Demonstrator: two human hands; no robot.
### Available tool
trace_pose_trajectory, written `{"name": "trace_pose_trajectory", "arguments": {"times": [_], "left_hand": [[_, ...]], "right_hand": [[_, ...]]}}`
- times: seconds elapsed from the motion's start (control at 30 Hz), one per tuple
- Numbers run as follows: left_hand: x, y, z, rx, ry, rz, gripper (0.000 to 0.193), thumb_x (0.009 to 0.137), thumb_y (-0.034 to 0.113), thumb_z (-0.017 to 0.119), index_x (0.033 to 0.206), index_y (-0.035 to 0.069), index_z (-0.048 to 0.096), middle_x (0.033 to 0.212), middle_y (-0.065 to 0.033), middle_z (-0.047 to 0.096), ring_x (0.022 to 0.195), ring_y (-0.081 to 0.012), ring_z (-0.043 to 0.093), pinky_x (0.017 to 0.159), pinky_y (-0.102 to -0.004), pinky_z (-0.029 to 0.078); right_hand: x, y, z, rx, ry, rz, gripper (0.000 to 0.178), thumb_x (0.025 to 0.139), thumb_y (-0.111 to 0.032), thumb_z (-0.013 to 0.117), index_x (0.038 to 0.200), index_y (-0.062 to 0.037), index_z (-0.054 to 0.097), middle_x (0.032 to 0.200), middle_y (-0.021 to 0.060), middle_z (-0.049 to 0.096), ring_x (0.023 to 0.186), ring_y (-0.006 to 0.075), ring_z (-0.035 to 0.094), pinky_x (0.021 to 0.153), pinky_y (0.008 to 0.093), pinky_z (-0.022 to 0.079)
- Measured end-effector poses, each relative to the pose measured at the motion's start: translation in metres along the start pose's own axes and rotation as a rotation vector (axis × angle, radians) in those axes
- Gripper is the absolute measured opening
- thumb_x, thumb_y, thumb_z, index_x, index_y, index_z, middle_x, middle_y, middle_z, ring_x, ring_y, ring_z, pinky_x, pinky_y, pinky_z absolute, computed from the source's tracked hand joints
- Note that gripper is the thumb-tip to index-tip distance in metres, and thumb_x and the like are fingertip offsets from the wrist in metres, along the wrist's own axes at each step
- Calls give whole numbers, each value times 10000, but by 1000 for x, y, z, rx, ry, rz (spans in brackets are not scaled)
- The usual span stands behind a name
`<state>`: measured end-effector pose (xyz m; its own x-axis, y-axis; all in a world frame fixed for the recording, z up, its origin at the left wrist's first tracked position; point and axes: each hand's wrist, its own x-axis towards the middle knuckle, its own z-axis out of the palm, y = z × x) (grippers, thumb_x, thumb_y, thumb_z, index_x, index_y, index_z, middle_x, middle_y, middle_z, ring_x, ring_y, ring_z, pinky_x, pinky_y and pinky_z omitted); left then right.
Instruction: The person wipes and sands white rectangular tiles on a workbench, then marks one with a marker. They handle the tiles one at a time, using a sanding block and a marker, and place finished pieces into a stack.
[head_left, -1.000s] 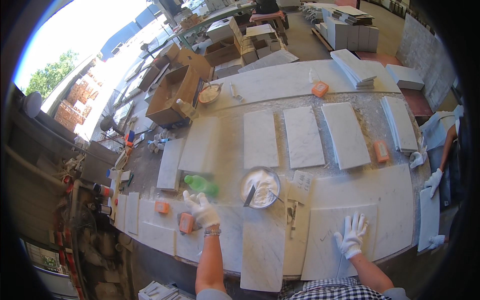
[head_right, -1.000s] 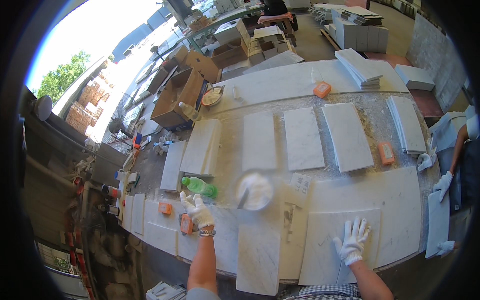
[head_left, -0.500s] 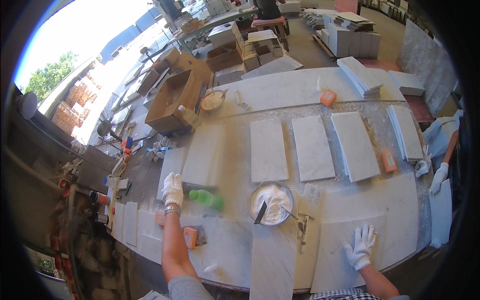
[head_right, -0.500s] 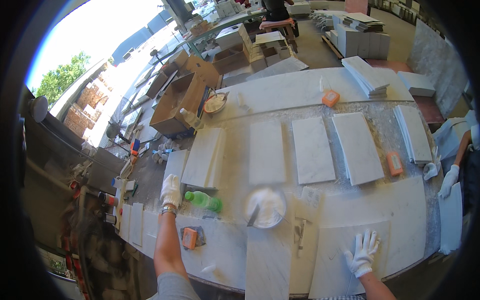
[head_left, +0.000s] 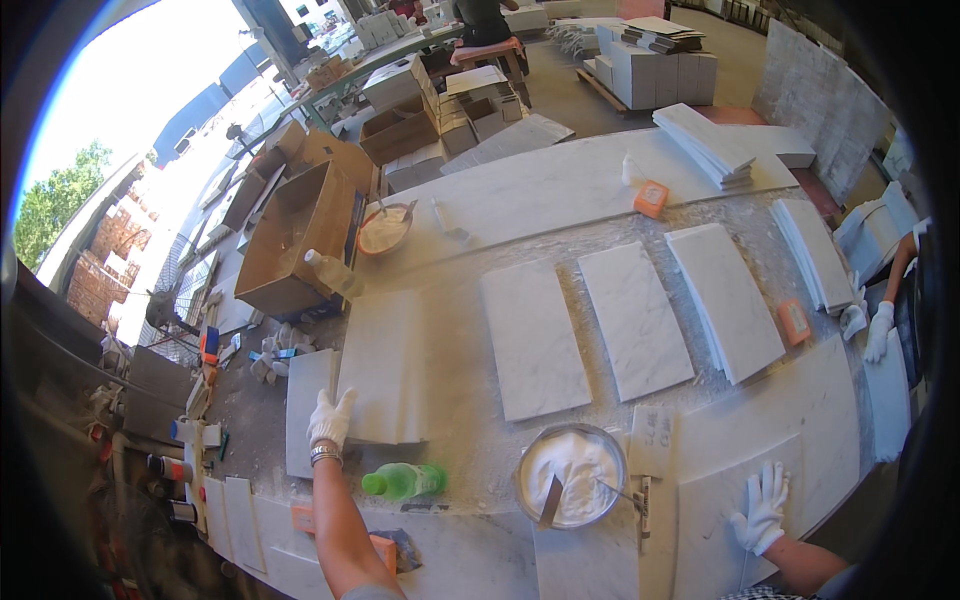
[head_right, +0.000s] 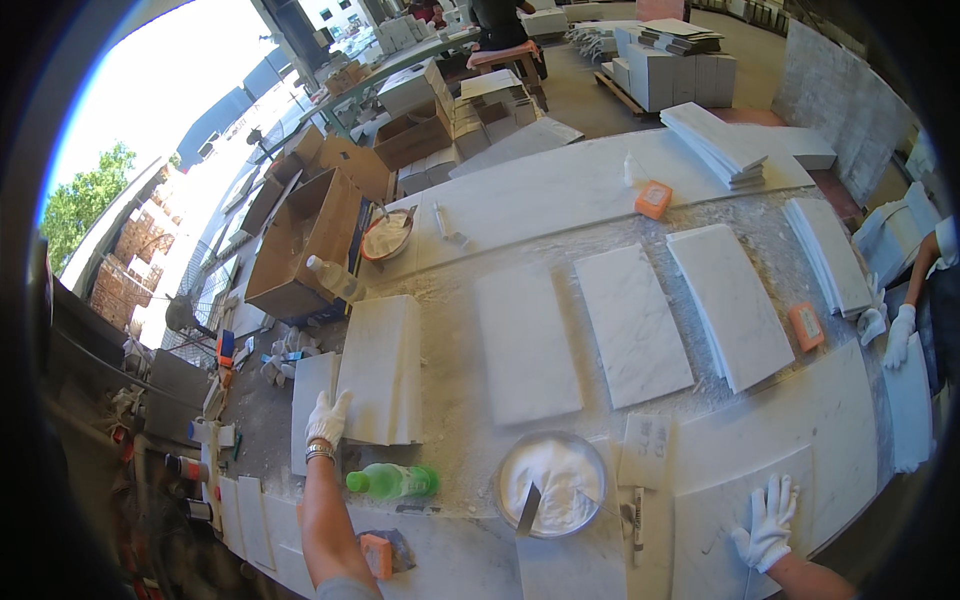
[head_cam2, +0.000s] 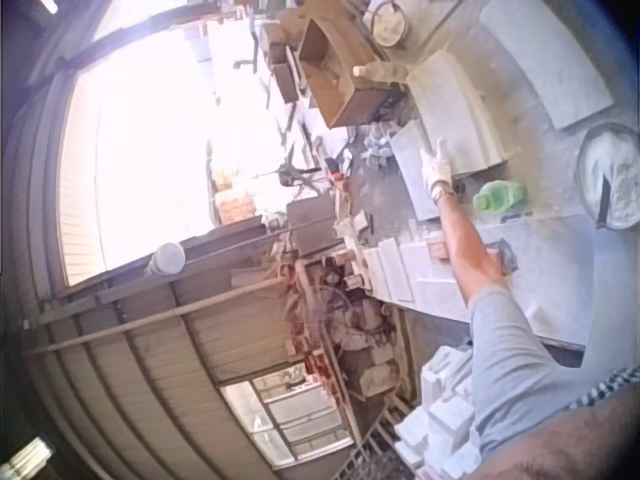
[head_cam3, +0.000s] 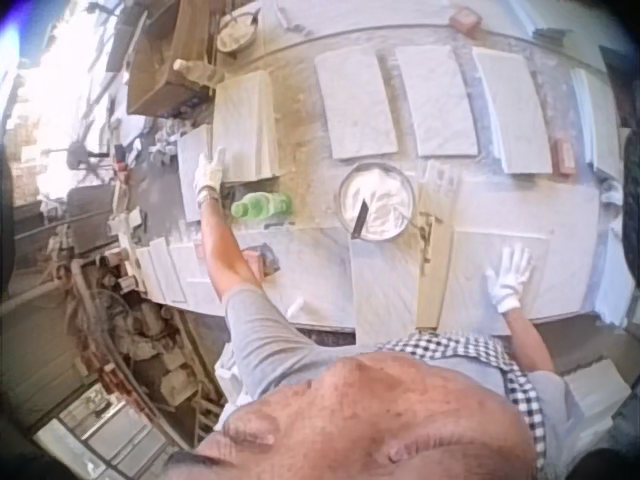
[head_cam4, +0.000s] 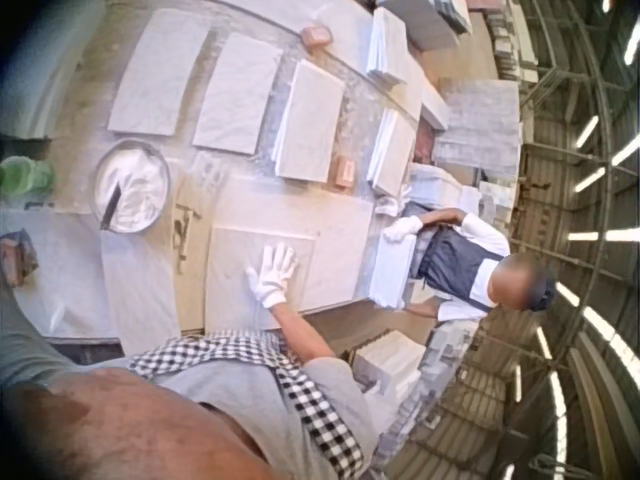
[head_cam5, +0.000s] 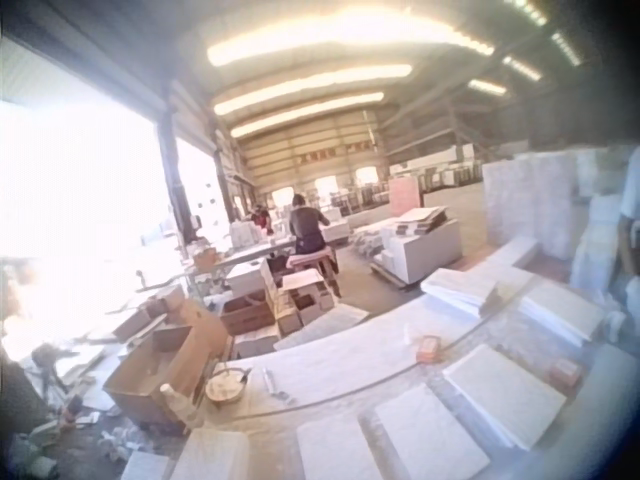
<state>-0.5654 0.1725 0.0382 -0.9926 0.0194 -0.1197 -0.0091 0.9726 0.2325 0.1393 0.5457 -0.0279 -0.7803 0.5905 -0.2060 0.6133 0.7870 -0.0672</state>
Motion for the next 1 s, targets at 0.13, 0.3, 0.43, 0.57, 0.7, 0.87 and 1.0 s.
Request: {"name": "trace_pose_trajectory", "arguments": {"times": [0.13,0.3,0.43,0.57,0.7,0.87,1.0], "left_hand": [[-4,5,12,33,-121,28,901,808,679,662,1413,37,478,1265,-287,627,1168,-462,597,984,-504,472],[-16,-11,38,-188,22,143,778,847,586,678,1369,33,514,1260,-294,621,1173,-464,586,983,-504,467],[-14,-24,47,-224,72,220,757,889,573,641,1375,8,509,1231,-339,611,1153,-499,580,965,-499,471],[-8,-24,40,-136,-16,263,775,923,538,599,1461,5,430,1249,-329,604,1130,-471,591,939,-489,471],[-4,-50,21,27,-163,313,755,974,530,529,1505,14,384,1334,-343,553,1234,-480,545,1018,-502,443],[-38,-90,22,271,180,494,572,1023,347,523,1465,-7,443,1516,-228,425,1393,-357,423,1136,-466,372],[-123,-35,3,213,407,617,564,1024,335,524,1474,7,436,1531,-226,402,1407,-346,405,1138,-458,371]], "right_hand": [[-2,3,2,-49,10,-25,855,751,-394,630,1396,74,318,1537,411,154,1445,608,67,1119,753,19],[0,3,0,-19,17,-39,871,741,-386,642,1418,51,310,1544,402,136,1448,603,53,1117,755,21],[3,-7,-10,29,-67,59,894,743,-426,682,1419,41,331,1546,383,145,1446,600,58,1113,759,39],[11,-18,-23,-17,-89,81,873,765,-536,701,1414,-28,412,1537,345,219,1441,563,157,1123,736,101],[12,-24,-32,5,-65,71,813,841,-547,652,1450,-69,403,1541,305,256,1438,540,193,1122,730,138],[11,-25,-27,28,-65,45,792,886,-557,612,1474,-70,403,1551,278,274,1456,520,181,1116,733,159],[12,-22,-22,51,32,20,764,919,-551,579,1488,-72,407,1548,277,298,1457,496,221,1110,734,193]]}}
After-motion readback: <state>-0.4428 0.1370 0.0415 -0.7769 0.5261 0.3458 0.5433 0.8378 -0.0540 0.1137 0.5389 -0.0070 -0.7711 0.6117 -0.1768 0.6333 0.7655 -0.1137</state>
